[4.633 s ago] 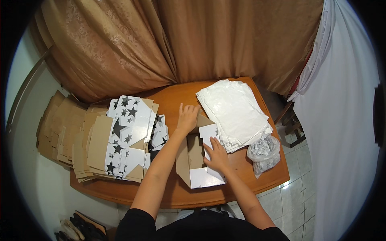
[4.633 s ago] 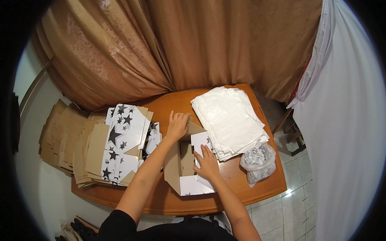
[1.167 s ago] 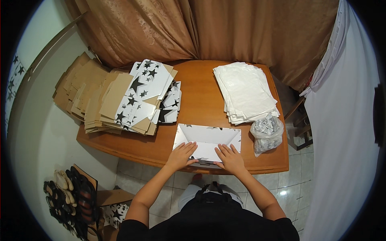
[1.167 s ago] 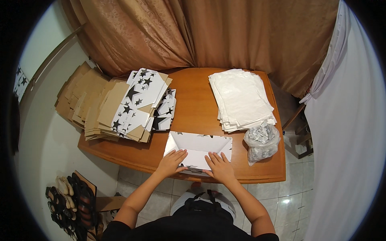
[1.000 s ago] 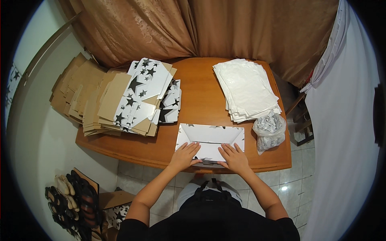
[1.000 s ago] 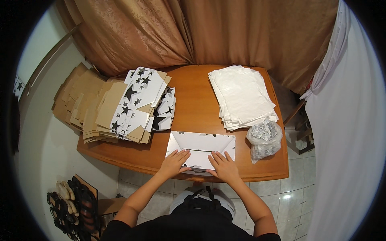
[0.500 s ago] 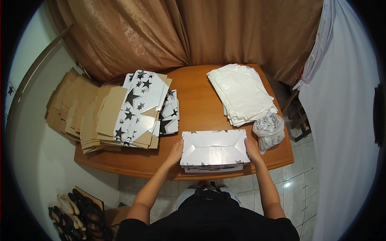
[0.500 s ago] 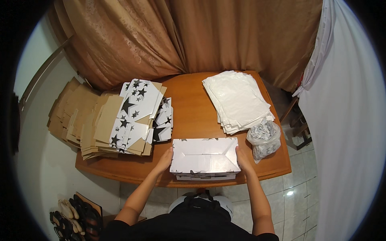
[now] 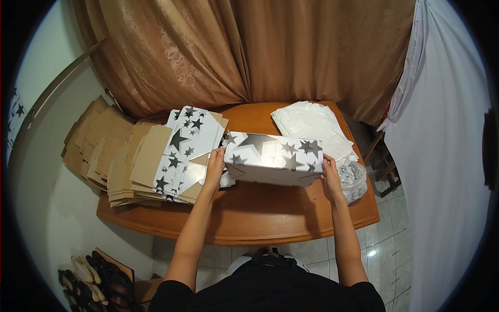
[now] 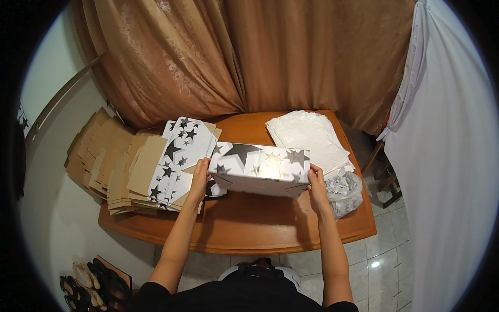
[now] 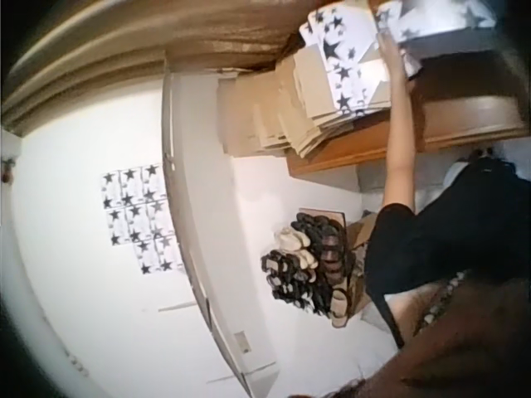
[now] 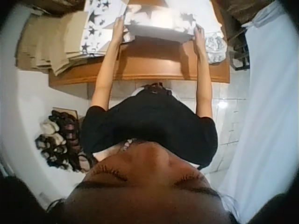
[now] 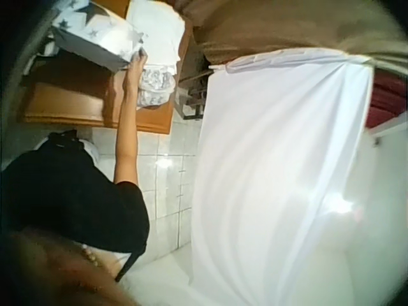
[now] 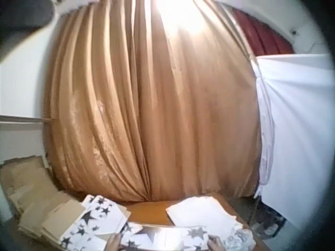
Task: The person folds flat cardboard sheets into shoe boxes by hand, then stacks the assembled shoe boxes on a shelf.
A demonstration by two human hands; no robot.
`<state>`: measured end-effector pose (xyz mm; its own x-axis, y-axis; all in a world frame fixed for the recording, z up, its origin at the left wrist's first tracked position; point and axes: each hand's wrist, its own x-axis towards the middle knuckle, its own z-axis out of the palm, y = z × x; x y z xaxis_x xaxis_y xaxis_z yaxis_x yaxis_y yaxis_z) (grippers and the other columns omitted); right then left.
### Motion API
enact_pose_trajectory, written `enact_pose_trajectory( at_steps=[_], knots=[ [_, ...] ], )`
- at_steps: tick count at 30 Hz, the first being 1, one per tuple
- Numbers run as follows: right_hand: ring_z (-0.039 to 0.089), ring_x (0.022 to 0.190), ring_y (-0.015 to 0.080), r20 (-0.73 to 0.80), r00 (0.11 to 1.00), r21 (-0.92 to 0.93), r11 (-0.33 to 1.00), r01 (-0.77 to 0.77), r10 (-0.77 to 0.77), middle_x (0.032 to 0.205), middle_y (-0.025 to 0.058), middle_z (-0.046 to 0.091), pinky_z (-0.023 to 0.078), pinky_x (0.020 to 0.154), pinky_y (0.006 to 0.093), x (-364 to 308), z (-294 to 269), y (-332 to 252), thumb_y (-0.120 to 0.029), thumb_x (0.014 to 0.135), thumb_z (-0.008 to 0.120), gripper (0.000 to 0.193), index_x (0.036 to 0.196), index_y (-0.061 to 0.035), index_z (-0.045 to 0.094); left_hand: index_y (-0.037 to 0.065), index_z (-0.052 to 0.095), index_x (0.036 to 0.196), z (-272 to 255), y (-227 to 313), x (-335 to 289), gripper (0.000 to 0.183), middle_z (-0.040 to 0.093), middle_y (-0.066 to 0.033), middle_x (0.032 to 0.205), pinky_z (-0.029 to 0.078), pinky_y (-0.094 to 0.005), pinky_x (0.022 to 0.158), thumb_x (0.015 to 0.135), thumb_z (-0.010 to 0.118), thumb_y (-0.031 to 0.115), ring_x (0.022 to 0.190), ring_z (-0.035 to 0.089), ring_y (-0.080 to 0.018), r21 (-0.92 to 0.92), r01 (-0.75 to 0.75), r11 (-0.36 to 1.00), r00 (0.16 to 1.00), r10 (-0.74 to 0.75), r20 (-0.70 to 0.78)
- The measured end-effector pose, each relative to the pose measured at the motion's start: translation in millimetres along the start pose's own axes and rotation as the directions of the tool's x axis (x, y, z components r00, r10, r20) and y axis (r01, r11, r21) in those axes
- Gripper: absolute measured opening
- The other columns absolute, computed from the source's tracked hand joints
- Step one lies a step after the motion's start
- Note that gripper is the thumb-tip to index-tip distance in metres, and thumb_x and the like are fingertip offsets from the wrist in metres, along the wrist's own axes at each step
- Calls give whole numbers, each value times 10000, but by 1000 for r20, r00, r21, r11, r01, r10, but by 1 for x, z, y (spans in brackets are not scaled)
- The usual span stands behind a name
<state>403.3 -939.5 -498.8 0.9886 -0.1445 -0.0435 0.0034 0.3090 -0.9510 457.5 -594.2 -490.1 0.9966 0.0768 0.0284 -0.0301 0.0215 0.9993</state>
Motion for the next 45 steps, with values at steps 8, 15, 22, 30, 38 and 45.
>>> enact_pose_trajectory(
  at_steps=[8, 15, 22, 30, 38, 45],
  knots=[
    [326, 1297, 210, 77, 960, -127, 953, 276, -268, 1379, 125, 357, 247, 1066, 330, -16, -16, 60, 14, 840, 541, 595, 1367, -19, 269, -13, 395, 1231, -12, -73, -18, 415, 465, -151, 1258, 378, -284, 976, 852, 563, -1, 1160, 484, -205, -32, -185, 982, 980, 187, 67],
    [334, 1302, 237, 28, 971, -128, 962, 240, -238, 1388, 170, 356, 254, 1069, 331, -54, -26, 117, 75, 856, 454, 585, 1393, -10, 239, 11, 421, 1220, -20, -130, -61, 392, 470, -158, 1258, 405, -307, 955, 856, 564, -7, 1158, 492, -222, 76, -32, 997, 999, 32, 0],
    [529, 1053, 171, -231, 973, 12, 1000, -19, 21, 1148, 84, 537, 421, 894, 282, -69, -37, 122, -55, 883, 450, 291, 1172, -27, 477, 9, 467, 1131, -18, -137, -89, 296, 558, -121, 1107, 450, -287, 892, 859, 583, 29, 1056, 539, -178, 92, -47, 995, 999, 49, -23],
    [552, 934, 258, -2, 832, -662, 625, 414, -554, 997, 133, 575, 434, 835, 356, 14, -42, 74, -50, 806, 521, 228, 1021, -1, 578, 5, 430, 1170, -9, -130, -83, 340, 533, -151, 1096, 469, -313, 857, 856, 556, 36, 1008, 560, -227, 321, -110, 940, 982, 153, -110],
    [551, 959, 338, 312, 906, -941, 35, 336, -287, 1010, 163, 580, 425, 858, 429, 41, -2, 44, -213, 746, 583, 332, 1027, -40, 616, -16, 361, 1238, 38, -102, -118, 498, 299, -228, 1297, 336, -416, 995, 790, 566, 53, 1185, 381, -384, 601, -273, 751, 894, 429, -131],
    [594, 858, 321, 345, 936, -919, 180, 351, -68, 912, 141, 615, 472, 763, 422, 13, -22, 15, -230, 736, 631, 356, 1041, -47, 613, 1, 351, 1281, 94, -95, -171, 567, 268, -245, 1344, 283, -485, 1009, 785, 592, 134, 1214, 316, -436, 609, -365, 705, 908, 415, 64]
  ],
)
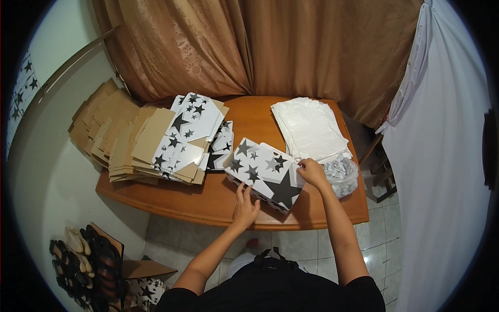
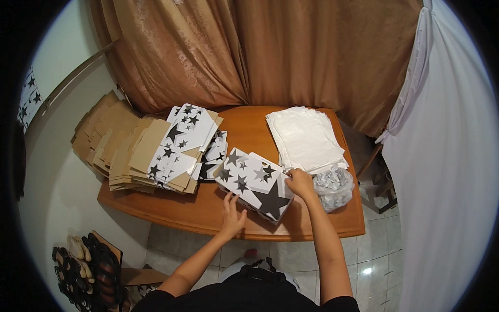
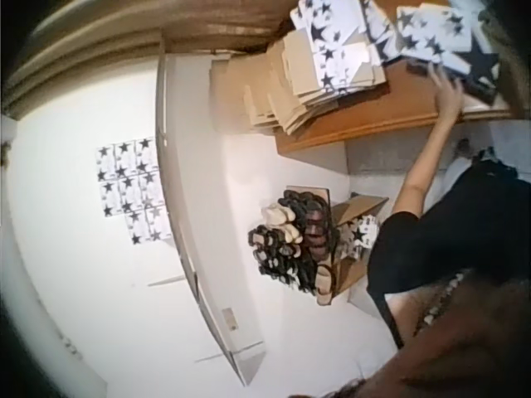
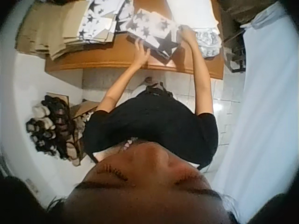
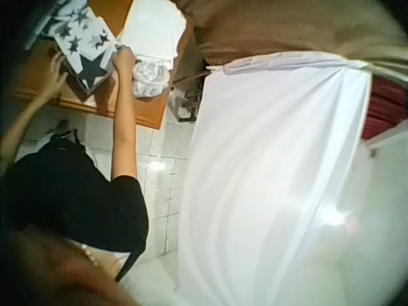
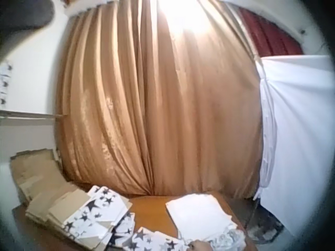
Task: The person folds flat cardboard sheets into shoe boxes by hand, then stacks the assembled shoe boxes on a shelf.
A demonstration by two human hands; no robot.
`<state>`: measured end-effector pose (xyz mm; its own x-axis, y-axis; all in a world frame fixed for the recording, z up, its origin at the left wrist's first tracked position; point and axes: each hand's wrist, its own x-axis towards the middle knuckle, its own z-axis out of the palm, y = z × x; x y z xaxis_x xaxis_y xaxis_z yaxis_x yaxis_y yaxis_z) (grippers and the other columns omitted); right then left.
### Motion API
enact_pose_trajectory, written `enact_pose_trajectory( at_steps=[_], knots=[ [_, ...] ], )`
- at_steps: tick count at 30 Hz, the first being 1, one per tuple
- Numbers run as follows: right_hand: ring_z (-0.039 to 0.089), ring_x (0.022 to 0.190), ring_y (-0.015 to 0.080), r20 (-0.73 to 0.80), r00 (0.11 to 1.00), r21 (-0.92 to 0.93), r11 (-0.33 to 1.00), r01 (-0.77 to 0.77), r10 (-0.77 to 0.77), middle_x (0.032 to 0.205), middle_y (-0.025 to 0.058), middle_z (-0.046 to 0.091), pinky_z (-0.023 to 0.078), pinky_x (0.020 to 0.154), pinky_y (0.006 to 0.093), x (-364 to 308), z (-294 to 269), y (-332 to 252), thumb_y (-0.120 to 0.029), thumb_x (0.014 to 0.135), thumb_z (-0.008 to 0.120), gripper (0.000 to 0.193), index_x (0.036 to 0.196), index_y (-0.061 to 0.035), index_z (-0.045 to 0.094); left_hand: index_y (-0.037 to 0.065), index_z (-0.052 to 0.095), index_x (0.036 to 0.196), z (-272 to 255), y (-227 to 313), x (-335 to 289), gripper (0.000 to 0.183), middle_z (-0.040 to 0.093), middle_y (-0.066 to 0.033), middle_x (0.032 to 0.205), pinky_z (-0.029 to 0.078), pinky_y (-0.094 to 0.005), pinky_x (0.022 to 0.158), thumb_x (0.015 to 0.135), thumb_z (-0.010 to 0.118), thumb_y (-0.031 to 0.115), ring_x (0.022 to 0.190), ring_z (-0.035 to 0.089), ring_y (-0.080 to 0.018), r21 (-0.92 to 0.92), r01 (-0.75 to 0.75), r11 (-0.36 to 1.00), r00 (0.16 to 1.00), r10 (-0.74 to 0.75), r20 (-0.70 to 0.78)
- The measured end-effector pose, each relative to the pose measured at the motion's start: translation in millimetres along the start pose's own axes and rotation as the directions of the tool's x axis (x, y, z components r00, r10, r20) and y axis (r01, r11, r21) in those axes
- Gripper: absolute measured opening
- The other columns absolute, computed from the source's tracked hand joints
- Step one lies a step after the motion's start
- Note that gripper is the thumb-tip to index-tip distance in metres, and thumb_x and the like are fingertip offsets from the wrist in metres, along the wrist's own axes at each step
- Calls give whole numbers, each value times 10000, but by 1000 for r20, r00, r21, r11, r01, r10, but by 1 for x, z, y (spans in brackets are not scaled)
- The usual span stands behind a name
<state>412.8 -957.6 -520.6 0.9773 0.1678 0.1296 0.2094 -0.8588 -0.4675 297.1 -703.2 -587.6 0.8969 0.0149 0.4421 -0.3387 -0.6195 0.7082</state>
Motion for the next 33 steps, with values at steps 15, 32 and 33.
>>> enact_pose_trajectory(
  at_steps=[15, 32, 33],
  knots=[
    [595, 680, 232, -51, 987, 653, 742, 149, -153, 781, 111, 586, 462, 640, 323, -120, -11, -62, -84, 814, 559, 420, 1209, -22, 430, 42, 304, 1378, 14, 98, -30, 793, 336, -193, 1403, 374, -396, 1001, 623, 531, -50, 1253, 382, -371, 136, -191, 972, 976, 174, 127],
    [548, 1032, 182, -166, 747, -239, 761, 603, -644, 970, -10, 604, 215, 1068, 537, -33, -25, -57, -203, 798, 630, 123, 903, -151, 589, 58, 643, 1091, -63, 6, 27, 331, 602, -116, 1172, 415, -311, 961, 780, 587, -39, 1135, 540, -231, -356, -27, 934, 962, 121, 246],
    [586, 903, 172, -199, 720, -252, 745, 618, -665, 859, -7, 605, 257, 1052, 509, -27, -21, -59, -176, 799, 623, 105, 888, -136, 584, 50, 641, 1085, -64, 1, 34, 319, 598, -119, 1166, 422, -314, 949, 788, 576, -46, 1131, 537, -229, -403, -17, 915, 976, 102, 191]
  ],
)
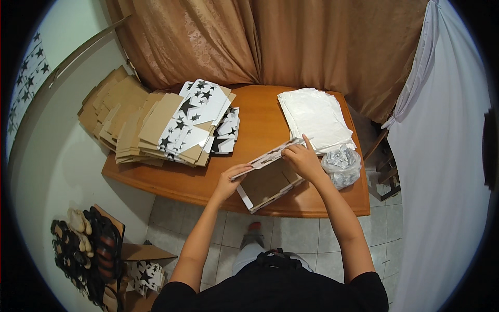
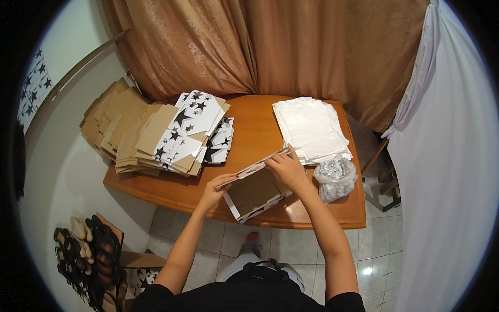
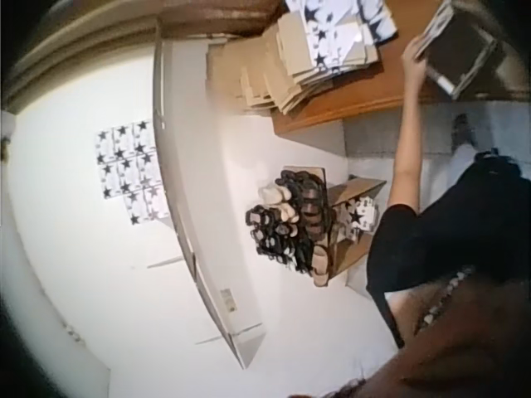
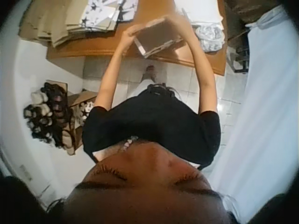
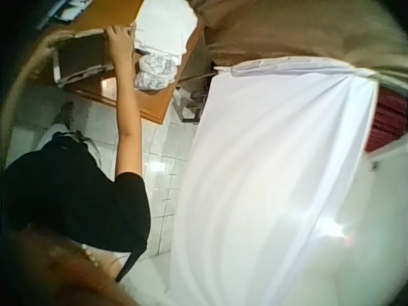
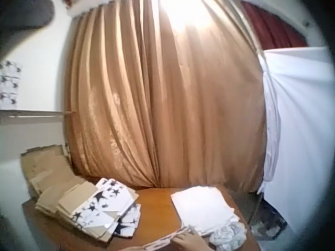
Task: The person folds flat cardboard sheets into shoe boxes by hand, then stacks the assembled shoe boxes on a shelf.
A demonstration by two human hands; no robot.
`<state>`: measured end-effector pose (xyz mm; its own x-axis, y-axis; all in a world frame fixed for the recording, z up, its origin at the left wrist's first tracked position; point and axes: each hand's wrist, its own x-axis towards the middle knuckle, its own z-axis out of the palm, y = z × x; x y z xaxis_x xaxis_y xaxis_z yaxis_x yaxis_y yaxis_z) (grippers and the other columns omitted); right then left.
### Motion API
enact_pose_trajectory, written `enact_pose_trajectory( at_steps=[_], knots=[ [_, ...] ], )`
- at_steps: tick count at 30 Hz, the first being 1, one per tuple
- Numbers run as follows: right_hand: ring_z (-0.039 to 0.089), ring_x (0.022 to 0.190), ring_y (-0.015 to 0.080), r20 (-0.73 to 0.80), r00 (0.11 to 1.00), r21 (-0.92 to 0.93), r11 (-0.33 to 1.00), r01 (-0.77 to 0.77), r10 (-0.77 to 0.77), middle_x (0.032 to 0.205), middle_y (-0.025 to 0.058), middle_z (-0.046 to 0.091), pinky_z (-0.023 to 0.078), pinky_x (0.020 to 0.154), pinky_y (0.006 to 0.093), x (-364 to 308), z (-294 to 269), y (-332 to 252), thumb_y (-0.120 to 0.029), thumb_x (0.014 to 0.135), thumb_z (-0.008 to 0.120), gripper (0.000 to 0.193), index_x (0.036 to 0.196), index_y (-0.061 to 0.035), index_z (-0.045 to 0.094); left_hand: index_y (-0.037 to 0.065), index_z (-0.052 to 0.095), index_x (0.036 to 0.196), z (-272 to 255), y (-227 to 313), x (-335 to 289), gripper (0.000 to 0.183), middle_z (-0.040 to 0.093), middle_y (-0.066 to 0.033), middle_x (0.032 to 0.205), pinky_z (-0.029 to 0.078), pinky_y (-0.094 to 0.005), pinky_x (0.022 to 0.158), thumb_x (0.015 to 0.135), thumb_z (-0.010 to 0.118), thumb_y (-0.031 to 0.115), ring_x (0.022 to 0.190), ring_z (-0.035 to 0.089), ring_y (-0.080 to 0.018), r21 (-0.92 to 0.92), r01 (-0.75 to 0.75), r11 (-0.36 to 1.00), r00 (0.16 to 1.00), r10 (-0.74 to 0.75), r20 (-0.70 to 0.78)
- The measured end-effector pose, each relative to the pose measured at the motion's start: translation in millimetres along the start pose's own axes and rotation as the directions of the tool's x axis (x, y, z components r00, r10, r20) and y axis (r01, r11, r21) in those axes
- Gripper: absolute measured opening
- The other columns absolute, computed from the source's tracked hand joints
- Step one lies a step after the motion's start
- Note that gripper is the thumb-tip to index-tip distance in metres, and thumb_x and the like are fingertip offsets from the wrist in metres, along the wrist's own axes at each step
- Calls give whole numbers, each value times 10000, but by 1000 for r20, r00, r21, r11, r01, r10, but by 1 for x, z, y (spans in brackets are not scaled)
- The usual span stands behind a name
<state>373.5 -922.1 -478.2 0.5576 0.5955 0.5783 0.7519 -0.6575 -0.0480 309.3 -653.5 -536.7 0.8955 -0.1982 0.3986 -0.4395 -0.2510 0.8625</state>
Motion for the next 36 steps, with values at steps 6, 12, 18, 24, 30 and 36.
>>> enact_pose_trajectory(
  at_steps=[6, 12, 18, 24, 30, 36],
  knots=[
    [569, 788, 226, -152, 987, 32, 999, -42, 47, 778, 42, 581, 408, 870, 425, 63, 14, 13, -129, 793, 615, 81, 865, -101, 590, 21, 340, 1320, -29, -62, 40, 573, 417, -171, 1266, 433, -346, 913, 849, 620, 188, 1133, 478, -240, 93, 212, 973, 935, -174, -309],
    [563, 760, 235, -204, 954, 30, 975, -219, 220, 764, 42, 586, 422, 731, 365, 95, 47, 56, -143, 788, 617, 66, 836, -103, 595, -12, 326, 1323, -32, -101, 34, 690, 340, -207, 1256, 458, -326, 850, 818, 665, 314, 1046, 514, -255, 266, 420, 867, 907, -401, -126],
    [547, 969, 248, 58, 924, -99, 923, -372, 379, 1027, 73, 593, 420, 842, 405, 95, 72, 84, -169, 783, 627, 268, 1041, -123, 572, -55, 419, 1248, -36, -96, 28, 588, 495, -264, 1163, 440, -372, 880, 845, 613, 327, 1071, 539, -338, 144, 530, 836, 829, -546, 121],
    [251, 1352, 241, 263, 817, 12, 849, 529, -513, 1457, 69, 286, 110, 1099, 537, 57, 116, 35, -362, 850, 534, 600, 1385, -180, 331, -53, 431, 1256, -37, -80, 6, 595, 537, -259, 1159, 422, -401, 915, 856, 572, 364, 1105, 521, -371, 319, 463, 827, 836, -527, 154],
    [260, 1351, 218, 528, 636, 507, 810, 295, -563, 1472, 67, 259, 170, 1112, 448, -15, 185, -15, -471, 921, 365, 611, 1404, -106, 281, -48, 393, 1282, -19, -69, 0, 549, 525, -255, 1176, 413, -419, 907, 898, 490, 334, 1088, 510, -393, 294, 560, 775, 781, -612, 125],
    [171, 1382, 179, 663, 634, 404, 903, 144, -397, 1490, 43, 221, 91, 1125, 451, -10, 202, -32, -529, 916, 307, 680, 1432, -97, 208, -48, 381, 1282, -19, -68, 2, 492, 517, -268, 1171, 403, -429, 906, 919, 447, 278, 1091, 498, -403, 284, 591, 755, 769, -633, 83]
  ],
)
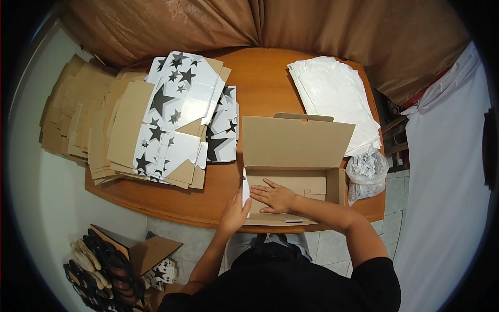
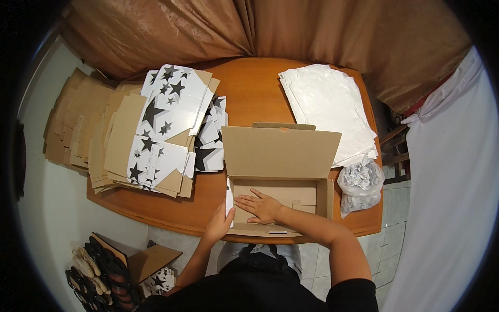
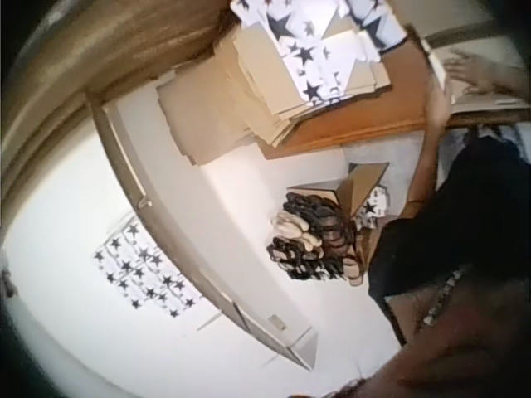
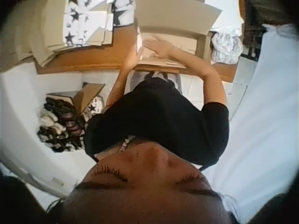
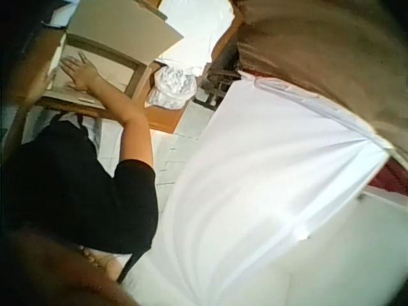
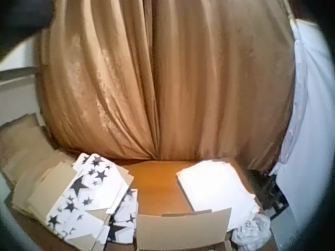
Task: The person folds flat cardboard sheets into shoe boxes by hand, then stacks the assembled shoe boxes on a shelf.
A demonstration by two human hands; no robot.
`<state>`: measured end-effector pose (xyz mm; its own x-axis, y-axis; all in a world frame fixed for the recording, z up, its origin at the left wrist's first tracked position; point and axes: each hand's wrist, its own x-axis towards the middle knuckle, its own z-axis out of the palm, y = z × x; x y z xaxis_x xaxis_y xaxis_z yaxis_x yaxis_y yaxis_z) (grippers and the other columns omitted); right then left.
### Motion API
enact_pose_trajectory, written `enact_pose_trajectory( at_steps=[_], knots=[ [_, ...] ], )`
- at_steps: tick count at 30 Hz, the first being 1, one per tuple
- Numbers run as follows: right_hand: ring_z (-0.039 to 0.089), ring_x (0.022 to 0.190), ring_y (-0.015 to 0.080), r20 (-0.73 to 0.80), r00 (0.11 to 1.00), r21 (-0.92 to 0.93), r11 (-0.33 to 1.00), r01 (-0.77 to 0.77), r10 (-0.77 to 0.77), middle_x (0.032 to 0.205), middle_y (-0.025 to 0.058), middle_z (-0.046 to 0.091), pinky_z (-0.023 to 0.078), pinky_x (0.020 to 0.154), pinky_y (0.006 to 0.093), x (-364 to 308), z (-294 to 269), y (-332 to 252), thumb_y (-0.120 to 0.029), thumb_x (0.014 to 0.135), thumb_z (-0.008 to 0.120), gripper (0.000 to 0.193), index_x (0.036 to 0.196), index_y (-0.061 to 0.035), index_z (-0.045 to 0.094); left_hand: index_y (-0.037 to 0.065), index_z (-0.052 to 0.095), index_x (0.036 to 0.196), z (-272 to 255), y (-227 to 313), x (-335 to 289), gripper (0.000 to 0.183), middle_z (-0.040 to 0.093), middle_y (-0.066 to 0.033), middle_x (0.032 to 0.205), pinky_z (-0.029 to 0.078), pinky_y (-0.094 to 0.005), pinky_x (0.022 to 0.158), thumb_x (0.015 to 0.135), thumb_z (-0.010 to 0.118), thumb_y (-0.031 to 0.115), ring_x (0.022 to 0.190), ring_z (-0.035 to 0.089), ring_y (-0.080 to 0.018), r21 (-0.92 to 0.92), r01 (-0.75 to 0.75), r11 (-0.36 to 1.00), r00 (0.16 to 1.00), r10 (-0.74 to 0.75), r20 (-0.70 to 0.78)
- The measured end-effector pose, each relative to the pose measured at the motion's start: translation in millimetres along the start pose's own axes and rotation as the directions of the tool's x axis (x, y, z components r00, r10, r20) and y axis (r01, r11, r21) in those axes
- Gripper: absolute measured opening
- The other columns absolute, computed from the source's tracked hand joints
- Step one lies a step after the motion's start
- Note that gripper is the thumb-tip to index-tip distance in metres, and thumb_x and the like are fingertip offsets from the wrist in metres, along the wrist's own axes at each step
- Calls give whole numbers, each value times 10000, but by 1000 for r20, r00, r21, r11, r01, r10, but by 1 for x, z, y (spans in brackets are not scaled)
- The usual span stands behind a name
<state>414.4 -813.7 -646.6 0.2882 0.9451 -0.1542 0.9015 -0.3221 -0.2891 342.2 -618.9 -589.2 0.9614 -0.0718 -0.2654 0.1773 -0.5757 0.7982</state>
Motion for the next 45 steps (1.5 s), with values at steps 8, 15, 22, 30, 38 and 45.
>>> enact_pose_trajectory(
  at_steps=[8, 15, 22, 30, 38, 45],
  knots=[
    [213, 1367, 192, -78, 988, -11, 991, 131, -132, 1488, 36, 227, 121, 1115, 478, -11, -3, 26, -513, 916, 327, 636, 1415, -125, 262, -36, 390, 1281, -14, 3, 5, 478, 526, -258, 1167, 399, -438, 912, 905, 467, 250, 1075, 510, -398, 134, 54, 990, 998, -59, 34],
    [255, 1344, 210, -102, 986, 34, 990, 136, -132, 1481, 27, 244, 160, 1107, 485, -37, -9, 40, -476, 908, 372, 563, 1398, -205, 314, -37, 577, 1070, -33, 33, 2, 400, 638, -203, 895, 503, -365, 714, 824, 611, 276, 829, 634, -320, 126, 72, 989, 997, -68, -39],
    [236, 1354, 193, -98, 993, 79, 995, 68, -60, 1483, 16, 237, 171, 1103, 489, -37, -11, 31, -424, 902, 413, 528, 1381, -214, 342, -41, 624, 925, -45, 23, 2, 304, 643, -137, 689, 485, -278, 581, 838, 611, 250, 631, 643, -189, -71, 26, 997, 999, -28, -21],
    [614, 875, 284, -155, 922, 458, 853, -251, 355, 942, 128, 643, 424, 887, 428, -23, -111, -55, -216, 836, 511, 257, 1020, -65, 610, -26, 589, 969, -44, -5, -4, 237, 571, -101, 697, 428, -270, 601, 916, 525, 196, 645, 511, -120, -181, 55, 982, 998, -58, -10],
    [605, 913, 197, -546, 835, 128, 992, 5, 66, 1004, 76, 619, 499, 779, 262, -39, -75, -114, -124, 761, 548, 267, 1009, -36, 594, -23, 542, 996, -29, -8, -7, 241, 610, -187, 884, 454, -345, 703, 929, 485, 201, 789, 591, -286, -108, 8, 994, 995, -18, -95],
    [591, 991, 204, -612, 775, 15, 982, -190, 159, 1091, 100, 602, 476, 874, 321, -30, -52, -107, -148, 788, 527, 373, 1139, -32, 572, -32, 506, 1009, -25, -9, 1, 244, 600, -221, 922, 448, -391, 752, 950, 436, 194, 857, 583, -356, 10, -97, 995, 980, 97, -175]
  ],
)
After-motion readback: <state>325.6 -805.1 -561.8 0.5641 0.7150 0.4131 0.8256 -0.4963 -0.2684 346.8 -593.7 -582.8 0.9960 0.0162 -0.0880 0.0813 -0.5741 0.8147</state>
